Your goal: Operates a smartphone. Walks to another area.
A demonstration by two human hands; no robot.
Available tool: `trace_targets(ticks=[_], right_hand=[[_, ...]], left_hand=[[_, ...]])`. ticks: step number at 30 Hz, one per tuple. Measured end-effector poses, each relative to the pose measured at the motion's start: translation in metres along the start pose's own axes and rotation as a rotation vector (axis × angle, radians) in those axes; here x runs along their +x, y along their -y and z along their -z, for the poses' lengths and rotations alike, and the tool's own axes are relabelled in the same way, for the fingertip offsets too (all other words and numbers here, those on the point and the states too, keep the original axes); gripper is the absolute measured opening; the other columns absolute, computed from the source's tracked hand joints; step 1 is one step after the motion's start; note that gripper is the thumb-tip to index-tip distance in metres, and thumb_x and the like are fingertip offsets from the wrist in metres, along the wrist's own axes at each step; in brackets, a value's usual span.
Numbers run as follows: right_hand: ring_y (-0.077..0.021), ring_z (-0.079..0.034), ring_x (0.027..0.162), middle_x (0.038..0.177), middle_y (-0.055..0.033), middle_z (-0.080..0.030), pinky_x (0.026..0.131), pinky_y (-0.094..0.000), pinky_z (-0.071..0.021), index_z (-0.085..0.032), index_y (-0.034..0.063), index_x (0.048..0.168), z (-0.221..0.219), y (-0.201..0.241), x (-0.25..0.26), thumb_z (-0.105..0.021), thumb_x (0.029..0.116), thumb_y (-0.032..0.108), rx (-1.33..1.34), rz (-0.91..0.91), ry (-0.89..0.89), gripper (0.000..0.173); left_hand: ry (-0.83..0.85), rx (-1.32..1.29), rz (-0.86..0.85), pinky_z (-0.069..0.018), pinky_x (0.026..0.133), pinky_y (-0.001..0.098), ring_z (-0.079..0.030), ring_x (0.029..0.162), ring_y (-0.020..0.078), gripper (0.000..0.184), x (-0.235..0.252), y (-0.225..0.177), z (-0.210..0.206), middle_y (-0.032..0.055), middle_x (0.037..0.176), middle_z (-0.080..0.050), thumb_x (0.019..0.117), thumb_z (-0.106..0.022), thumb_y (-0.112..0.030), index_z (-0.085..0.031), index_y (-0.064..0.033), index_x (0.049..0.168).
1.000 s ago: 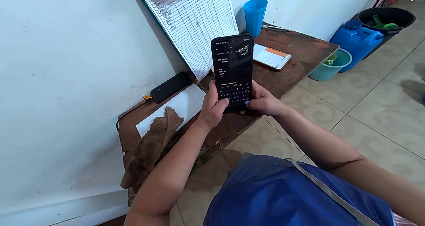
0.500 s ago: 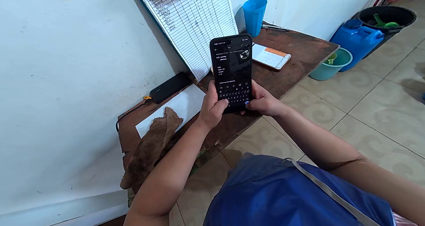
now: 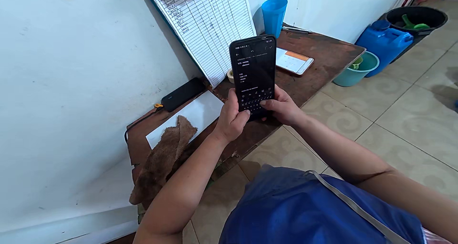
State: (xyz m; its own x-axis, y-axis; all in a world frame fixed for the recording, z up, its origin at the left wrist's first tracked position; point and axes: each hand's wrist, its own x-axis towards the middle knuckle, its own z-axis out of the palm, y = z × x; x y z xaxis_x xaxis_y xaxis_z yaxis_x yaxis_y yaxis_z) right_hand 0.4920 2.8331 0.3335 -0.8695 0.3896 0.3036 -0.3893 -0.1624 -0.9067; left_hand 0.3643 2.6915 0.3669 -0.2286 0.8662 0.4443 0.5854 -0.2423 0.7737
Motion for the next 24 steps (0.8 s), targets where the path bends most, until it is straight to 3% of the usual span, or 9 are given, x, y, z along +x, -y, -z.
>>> trace_targets(ticks=[4,9,17,21,24], right_hand=[[-0.0021,-0.069,0.067,0.091,0.0067,-0.074,0.054,-0.0187,-0.0568,-0.052,0.0163,0.118,0.0002,-0.0014,-0.0001,-0.049,0.095,0.008,0.007,0.039,0.006,0.025],[-0.0047,-0.069,0.07,0.096,0.007,-0.072,0.055,-0.0218,-0.057,-0.05,0.0189,0.121,0.0051,-0.0019,-0.0014,-0.033,0.0956,0.017,0.045,0.036,0.074,0.03],[-0.0041,-0.068,0.07,0.095,0.0056,-0.072,0.055,-0.0213,-0.0568,-0.05,0.0162,0.12,0.006,-0.0034,-0.0012,-0.038,0.0848,0.002,0.067,0.04,0.091,0.04],[-0.0045,-0.069,0.07,0.095,0.0054,-0.073,0.055,-0.0214,-0.0573,-0.051,0.0165,0.122,0.0038,-0.0008,-0.0012,-0.035,0.0931,0.009,0.04,0.026,0.062,0.033],[-0.0046,-0.069,0.069,0.094,0.005,-0.073,0.055,-0.0215,-0.0575,-0.051,0.0163,0.122,0.0037,-0.001,-0.0011,-0.036,0.0927,0.009,0.05,0.031,0.058,0.034]], left_hand=[[0.001,0.01,-0.021,-0.0554,0.089,0.0238,-0.066,0.102,0.0045,0.061,-0.0003,-0.0006,0.0,0.0121,0.115,-0.064,0.0802,-0.046,-0.001,-0.035,0.01,0.139],[-0.011,-0.001,0.004,-0.0562,0.088,0.0245,-0.067,0.102,0.0048,0.062,-0.0004,-0.001,0.0008,0.0123,0.115,-0.064,0.0809,-0.045,-0.001,-0.034,0.0093,0.141],[-0.007,-0.033,-0.008,-0.0565,0.088,0.0248,-0.067,0.102,0.0053,0.063,-0.0003,0.0003,0.0008,0.0116,0.117,-0.063,0.0801,-0.045,0.0,-0.033,0.0081,0.141],[-0.004,-0.046,-0.009,-0.0559,0.089,0.0245,-0.066,0.103,0.0051,0.064,-0.0002,0.0006,0.0009,0.0117,0.117,-0.063,0.0797,-0.044,-0.002,-0.033,0.0084,0.141],[-0.009,-0.028,0.004,-0.0555,0.088,0.0247,-0.066,0.101,0.0047,0.061,-0.0001,-0.0019,0.001,0.0113,0.115,-0.063,0.081,-0.041,-0.002,-0.035,0.0077,0.141]])
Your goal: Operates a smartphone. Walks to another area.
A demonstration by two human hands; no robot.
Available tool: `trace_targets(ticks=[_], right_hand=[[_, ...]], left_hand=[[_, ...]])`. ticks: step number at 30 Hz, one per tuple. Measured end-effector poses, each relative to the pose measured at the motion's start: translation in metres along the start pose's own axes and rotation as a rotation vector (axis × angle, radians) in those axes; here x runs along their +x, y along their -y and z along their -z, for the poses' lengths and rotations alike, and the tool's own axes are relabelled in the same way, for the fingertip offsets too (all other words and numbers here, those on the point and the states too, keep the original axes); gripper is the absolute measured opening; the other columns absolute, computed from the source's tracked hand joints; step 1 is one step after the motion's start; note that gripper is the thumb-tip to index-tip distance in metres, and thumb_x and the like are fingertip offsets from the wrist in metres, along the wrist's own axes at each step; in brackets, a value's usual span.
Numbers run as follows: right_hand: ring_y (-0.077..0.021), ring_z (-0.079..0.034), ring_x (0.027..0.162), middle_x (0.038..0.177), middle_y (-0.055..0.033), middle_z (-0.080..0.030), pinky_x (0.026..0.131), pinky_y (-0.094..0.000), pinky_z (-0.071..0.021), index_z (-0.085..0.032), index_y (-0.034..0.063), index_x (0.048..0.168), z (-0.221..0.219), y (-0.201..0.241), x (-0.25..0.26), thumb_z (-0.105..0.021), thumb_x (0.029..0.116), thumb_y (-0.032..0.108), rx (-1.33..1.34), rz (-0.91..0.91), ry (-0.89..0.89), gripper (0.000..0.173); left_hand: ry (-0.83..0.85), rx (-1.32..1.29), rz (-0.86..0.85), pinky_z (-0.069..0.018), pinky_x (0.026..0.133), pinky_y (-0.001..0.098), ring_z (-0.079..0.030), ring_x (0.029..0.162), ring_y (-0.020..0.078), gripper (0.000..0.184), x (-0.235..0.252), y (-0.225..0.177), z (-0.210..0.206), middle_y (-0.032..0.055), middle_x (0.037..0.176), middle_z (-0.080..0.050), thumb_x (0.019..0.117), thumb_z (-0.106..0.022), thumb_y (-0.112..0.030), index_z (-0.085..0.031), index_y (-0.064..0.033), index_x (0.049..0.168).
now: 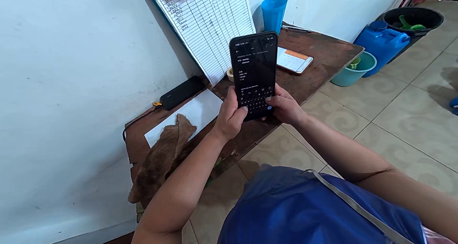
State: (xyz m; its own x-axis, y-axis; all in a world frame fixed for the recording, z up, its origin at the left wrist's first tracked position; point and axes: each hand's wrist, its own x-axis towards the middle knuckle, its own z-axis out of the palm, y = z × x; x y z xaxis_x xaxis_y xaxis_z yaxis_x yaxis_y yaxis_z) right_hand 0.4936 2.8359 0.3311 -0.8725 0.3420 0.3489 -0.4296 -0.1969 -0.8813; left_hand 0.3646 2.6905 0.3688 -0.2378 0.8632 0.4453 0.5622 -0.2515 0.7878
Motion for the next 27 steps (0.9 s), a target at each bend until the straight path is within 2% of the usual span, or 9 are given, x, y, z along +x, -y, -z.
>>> trace_targets(ticks=[4,7,10,13,18,27], right_hand=[[-0.0027,-0.069,0.074,0.098,0.0083,-0.073,0.058,-0.021,-0.0579,-0.05,0.0166,0.123,0.003,-0.005,-0.001,-0.049,0.0876,0.007,-0.054,0.058,0.046,0.037],[0.0003,-0.069,0.076,0.099,0.0112,-0.072,0.061,-0.0185,-0.0581,-0.045,0.0153,0.124,0.0,-0.003,-0.001,-0.058,0.0799,0.002,-0.122,0.085,0.067,0.048],[0.002,-0.069,0.085,0.104,0.0125,-0.07,0.07,-0.0176,-0.0595,-0.041,0.015,0.127,-0.003,-0.001,-0.002,-0.059,0.0767,-0.006,-0.126,0.103,0.099,0.057],[0.0018,-0.069,0.089,0.108,0.0119,-0.07,0.074,-0.0175,-0.06,-0.039,0.0145,0.129,-0.006,0.002,-0.002,-0.061,0.0748,-0.012,-0.121,0.098,0.097,0.064],[0.002,-0.069,0.083,0.104,0.0099,-0.07,0.068,-0.0158,-0.0586,-0.04,0.0125,0.128,-0.008,0.003,-0.002,-0.06,0.0761,-0.013,-0.178,0.081,0.04,0.061],[0.0015,-0.068,0.075,0.099,0.0112,-0.071,0.06,-0.0158,-0.0573,-0.04,0.0148,0.127,-0.004,0.002,-0.001,-0.061,0.0767,-0.004,-0.142,0.051,0.049,0.058]], left_hand=[[-0.022,0.046,0.007,-0.056,0.087,0.0247,-0.067,0.099,0.0046,0.056,0.001,0.001,0.0,0.0123,0.114,-0.064,0.0847,-0.039,0.0,-0.036,0.0089,0.14],[-0.063,0.075,0.019,-0.0568,0.085,0.0244,-0.068,0.097,0.0043,0.056,0.0,0.002,-0.002,0.0112,0.111,-0.067,0.085,-0.047,-0.004,-0.037,0.0092,0.138],[-0.101,0.096,0.039,-0.0575,0.087,0.0247,-0.069,0.098,0.0054,0.056,0.001,0.003,-0.004,0.0116,0.111,-0.068,0.0879,-0.056,-0.004,-0.038,0.0097,0.138],[-0.083,0.102,0.025,-0.0569,0.085,0.0224,-0.069,0.096,0.0036,0.057,0.001,0.001,-0.003,0.0106,0.109,-0.067,0.0861,-0.055,-0.004,-0.037,0.009,0.138],[-0.052,0.052,0.013,-0.0564,0.084,0.021,-0.068,0.095,0.0013,0.056,0.0,0.002,-0.001,0.0086,0.109,-0.066,0.0842,-0.052,-0.003,-0.036,0.0086,0.137],[-0.041,0.03,0.025,-0.0561,0.086,0.0214,-0.067,0.098,0.0023,0.058,0.001,0.002,-0.002,0.0097,0.112,-0.066,0.0833,-0.051,-0.003,-0.035,0.009,0.138]])
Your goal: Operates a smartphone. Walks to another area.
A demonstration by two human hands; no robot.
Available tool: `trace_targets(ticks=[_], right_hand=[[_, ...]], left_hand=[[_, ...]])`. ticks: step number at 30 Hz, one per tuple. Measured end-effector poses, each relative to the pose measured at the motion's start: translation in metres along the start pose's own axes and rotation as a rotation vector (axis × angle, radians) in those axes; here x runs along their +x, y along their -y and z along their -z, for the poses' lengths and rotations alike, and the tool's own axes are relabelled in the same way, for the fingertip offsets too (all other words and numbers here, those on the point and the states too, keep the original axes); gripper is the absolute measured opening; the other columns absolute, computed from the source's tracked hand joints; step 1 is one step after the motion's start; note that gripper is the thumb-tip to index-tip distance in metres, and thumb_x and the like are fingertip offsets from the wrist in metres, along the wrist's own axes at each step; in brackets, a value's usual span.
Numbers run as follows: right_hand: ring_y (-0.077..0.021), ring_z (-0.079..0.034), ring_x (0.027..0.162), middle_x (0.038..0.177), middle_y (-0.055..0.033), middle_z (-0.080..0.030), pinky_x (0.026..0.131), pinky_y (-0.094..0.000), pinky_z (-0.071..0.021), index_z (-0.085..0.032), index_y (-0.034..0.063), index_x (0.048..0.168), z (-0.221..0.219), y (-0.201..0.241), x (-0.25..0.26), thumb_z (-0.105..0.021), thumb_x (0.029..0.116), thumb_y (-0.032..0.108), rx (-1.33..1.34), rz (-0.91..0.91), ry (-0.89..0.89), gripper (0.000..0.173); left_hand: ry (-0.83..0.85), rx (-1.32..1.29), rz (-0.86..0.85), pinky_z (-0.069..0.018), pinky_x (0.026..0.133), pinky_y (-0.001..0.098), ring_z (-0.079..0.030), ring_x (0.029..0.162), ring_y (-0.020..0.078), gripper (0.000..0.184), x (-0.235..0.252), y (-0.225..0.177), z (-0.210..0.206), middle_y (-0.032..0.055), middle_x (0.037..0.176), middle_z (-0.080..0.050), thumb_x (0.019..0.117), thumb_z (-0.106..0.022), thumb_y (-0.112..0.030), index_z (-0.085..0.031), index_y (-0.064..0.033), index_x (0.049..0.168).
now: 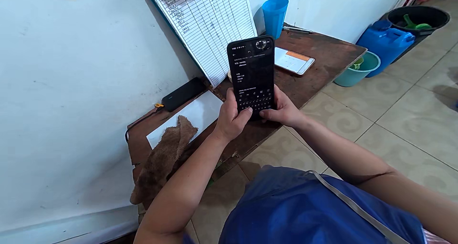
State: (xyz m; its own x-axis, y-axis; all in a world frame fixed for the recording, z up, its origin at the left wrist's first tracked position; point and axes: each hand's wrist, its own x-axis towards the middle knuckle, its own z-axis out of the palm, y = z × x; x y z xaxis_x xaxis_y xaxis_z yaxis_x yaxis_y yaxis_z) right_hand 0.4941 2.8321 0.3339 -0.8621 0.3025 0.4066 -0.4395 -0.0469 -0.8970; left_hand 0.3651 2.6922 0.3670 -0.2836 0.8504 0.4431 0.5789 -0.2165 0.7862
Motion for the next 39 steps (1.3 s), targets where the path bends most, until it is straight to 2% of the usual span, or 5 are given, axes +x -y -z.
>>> trace_targets(ticks=[8,15,26,33,39], right_hand=[[0.0014,-0.068,0.076,0.102,0.0101,-0.069,0.059,-0.0175,-0.0574,-0.04,0.0129,0.132,0.0035,-0.0015,-0.0035,-0.056,0.0754,-0.001,-0.058,-0.03,0.008,0.061],[-0.0003,-0.07,0.086,0.107,0.0109,-0.071,0.066,-0.0195,-0.0598,-0.039,0.0149,0.132,0.007,-0.0015,-0.0022,-0.052,0.0766,-0.006,0.05,-0.014,0.099,0.061],[0.0013,-0.069,0.079,0.102,0.0104,-0.071,0.064,-0.0159,-0.058,-0.04,0.0146,0.128,0.0012,0.0037,-0.001,-0.058,0.0759,-0.013,0.02,-0.022,0.04,0.062],[0.0012,-0.07,0.082,0.103,0.0116,-0.071,0.065,-0.0169,-0.059,-0.04,0.0156,0.127,0.0027,0.0006,-0.0007,-0.059,0.0747,-0.009,0.035,0.009,0.036,0.061],[0.002,-0.068,0.076,0.1,0.0119,-0.072,0.06,-0.0155,-0.0568,-0.04,0.0166,0.127,0.0041,-0.0011,-0.0012,-0.06,0.0758,-0.006,0.042,0.007,0.027,0.059]], left_hand=[[-0.004,0.014,-0.008,-0.0558,0.088,0.0226,-0.067,0.099,0.0026,0.06,0.0002,0.0029,0.0006,0.0112,0.112,-0.066,0.0837,-0.05,-0.002,-0.034,0.012,0.139],[-0.013,-0.004,0.003,-0.0557,0.088,0.022,-0.067,0.1,0.0021,0.062,0.0002,0.0041,0.0011,0.0102,0.114,-0.065,0.081,-0.048,0.0,-0.034,0.0099,0.14],[0.02,-0.075,-0.008,-0.0562,0.089,0.023,-0.067,0.101,0.0023,0.065,-0.0003,0.0025,0.0011,0.0084,0.116,-0.064,0.0776,-0.044,0.004,-0.032,0.0074,0.142],[0.077,-0.108,-0.003,-0.0554,0.09,0.0233,-0.065,0.105,0.0024,0.071,0.0001,0.0021,0.0044,0.0073,0.119,-0.062,0.0736,-0.047,0.002,-0.03,0.0059,0.142],[0.13,-0.089,-0.03,-0.0568,0.088,0.0237,-0.066,0.104,0.0024,0.079,-0.0001,0.0025,0.0079,0.0069,0.12,-0.064,0.0683,-0.05,0.001,-0.027,0.0067,0.144]])
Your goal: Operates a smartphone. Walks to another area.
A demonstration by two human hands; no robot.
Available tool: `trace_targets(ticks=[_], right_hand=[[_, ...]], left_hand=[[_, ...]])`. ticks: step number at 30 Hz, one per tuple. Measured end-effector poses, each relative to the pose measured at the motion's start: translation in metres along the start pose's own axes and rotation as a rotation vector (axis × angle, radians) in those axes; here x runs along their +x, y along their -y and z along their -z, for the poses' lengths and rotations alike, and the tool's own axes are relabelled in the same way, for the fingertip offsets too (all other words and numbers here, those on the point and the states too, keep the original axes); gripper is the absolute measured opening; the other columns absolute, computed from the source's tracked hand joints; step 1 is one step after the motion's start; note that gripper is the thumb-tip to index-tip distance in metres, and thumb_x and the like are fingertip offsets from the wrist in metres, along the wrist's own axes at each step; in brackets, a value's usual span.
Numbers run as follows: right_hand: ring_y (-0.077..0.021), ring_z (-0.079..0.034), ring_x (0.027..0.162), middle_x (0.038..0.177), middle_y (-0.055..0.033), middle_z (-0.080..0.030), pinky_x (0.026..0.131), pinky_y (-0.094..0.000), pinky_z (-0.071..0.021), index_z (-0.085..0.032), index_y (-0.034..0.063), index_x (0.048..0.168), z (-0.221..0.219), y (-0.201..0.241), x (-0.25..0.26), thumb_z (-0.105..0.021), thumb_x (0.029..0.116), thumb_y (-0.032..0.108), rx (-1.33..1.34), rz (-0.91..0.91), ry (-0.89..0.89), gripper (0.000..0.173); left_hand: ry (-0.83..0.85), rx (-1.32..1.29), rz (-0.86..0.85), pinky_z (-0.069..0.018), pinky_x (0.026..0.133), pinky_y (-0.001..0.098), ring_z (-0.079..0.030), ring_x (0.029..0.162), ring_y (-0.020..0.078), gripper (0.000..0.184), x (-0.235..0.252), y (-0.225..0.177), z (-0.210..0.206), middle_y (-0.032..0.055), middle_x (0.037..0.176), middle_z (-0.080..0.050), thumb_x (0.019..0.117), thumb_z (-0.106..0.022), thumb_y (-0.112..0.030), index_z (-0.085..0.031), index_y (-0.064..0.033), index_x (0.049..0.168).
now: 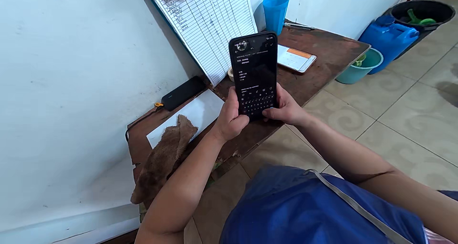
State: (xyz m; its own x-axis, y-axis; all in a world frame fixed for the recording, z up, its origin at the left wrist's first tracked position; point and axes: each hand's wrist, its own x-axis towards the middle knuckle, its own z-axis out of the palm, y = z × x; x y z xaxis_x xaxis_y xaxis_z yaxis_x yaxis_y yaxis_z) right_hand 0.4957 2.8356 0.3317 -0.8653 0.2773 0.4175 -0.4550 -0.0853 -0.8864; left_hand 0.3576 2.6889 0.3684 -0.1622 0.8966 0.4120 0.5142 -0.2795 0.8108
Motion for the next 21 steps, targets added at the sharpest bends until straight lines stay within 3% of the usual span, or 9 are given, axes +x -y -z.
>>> trace_targets(ticks=[5,8,13,16,21], right_hand=[[0.0018,-0.068,0.075,0.1,0.0116,-0.072,0.059,-0.0154,-0.0564,-0.041,0.0161,0.126,0.001,-0.002,0.0,-0.06,0.0765,-0.006,-0.006,0.024,0.001,0.057],[0.0017,-0.068,0.076,0.1,0.0112,-0.072,0.061,-0.0158,-0.057,-0.042,0.0156,0.125,0.0,-0.002,0.0,-0.059,0.0763,-0.007,-0.003,0.036,0.002,0.056],[0.0012,-0.069,0.092,0.109,0.012,-0.07,0.076,-0.019,-0.0603,-0.04,0.0145,0.13,0.0,-0.004,-0.001,-0.06,0.076,-0.008,0.0,0.079,0.048,0.062],[0.0011,-0.069,0.095,0.11,0.012,-0.07,0.079,-0.0193,-0.0602,-0.04,0.0141,0.129,-0.001,-0.003,-0.001,-0.059,0.0756,-0.01,-0.008,0.082,0.059,0.062],[0.0014,-0.069,0.095,0.109,0.0117,-0.07,0.08,-0.0191,-0.0596,-0.041,0.0128,0.129,-0.003,-0.004,-0.001,-0.06,0.0787,-0.008,-0.033,0.095,0.045,0.057]], left_hand=[[-0.012,0.025,-0.018,-0.0559,0.091,0.0235,-0.066,0.105,0.0032,0.076,0.0,0.0,-0.001,0.0091,0.119,-0.063,0.0702,-0.05,0.002,-0.028,0.0081,0.143],[-0.064,0.07,-0.008,-0.0554,0.09,0.0225,-0.066,0.104,0.003,0.069,0.0,-0.001,-0.004,0.0111,0.118,-0.064,0.077,-0.05,0.001,-0.03,0.0104,0.143],[-0.152,0.133,0.002,-0.0561,0.087,0.0216,-0.067,0.1,0.0025,0.058,0.0,-0.003,-0.009,0.011,0.112,-0.066,0.0854,-0.052,-0.004,-0.035,0.0103,0.139],[-0.213,0.145,-0.016,-0.0565,0.088,0.0226,-0.068,0.099,0.0031,0.052,0.0,-0.002,-0.012,0.0117,0.109,-0.068,0.0893,-0.054,-0.006,-0.039,0.0135,0.135],[-0.288,0.222,0.02,-0.057,0.085,0.0223,-0.069,0.093,0.0032,0.044,0.001,-0.004,-0.017,0.0102,0.103,-0.07,0.0939,-0.059,-0.01,-0.045,0.0104,0.131]])
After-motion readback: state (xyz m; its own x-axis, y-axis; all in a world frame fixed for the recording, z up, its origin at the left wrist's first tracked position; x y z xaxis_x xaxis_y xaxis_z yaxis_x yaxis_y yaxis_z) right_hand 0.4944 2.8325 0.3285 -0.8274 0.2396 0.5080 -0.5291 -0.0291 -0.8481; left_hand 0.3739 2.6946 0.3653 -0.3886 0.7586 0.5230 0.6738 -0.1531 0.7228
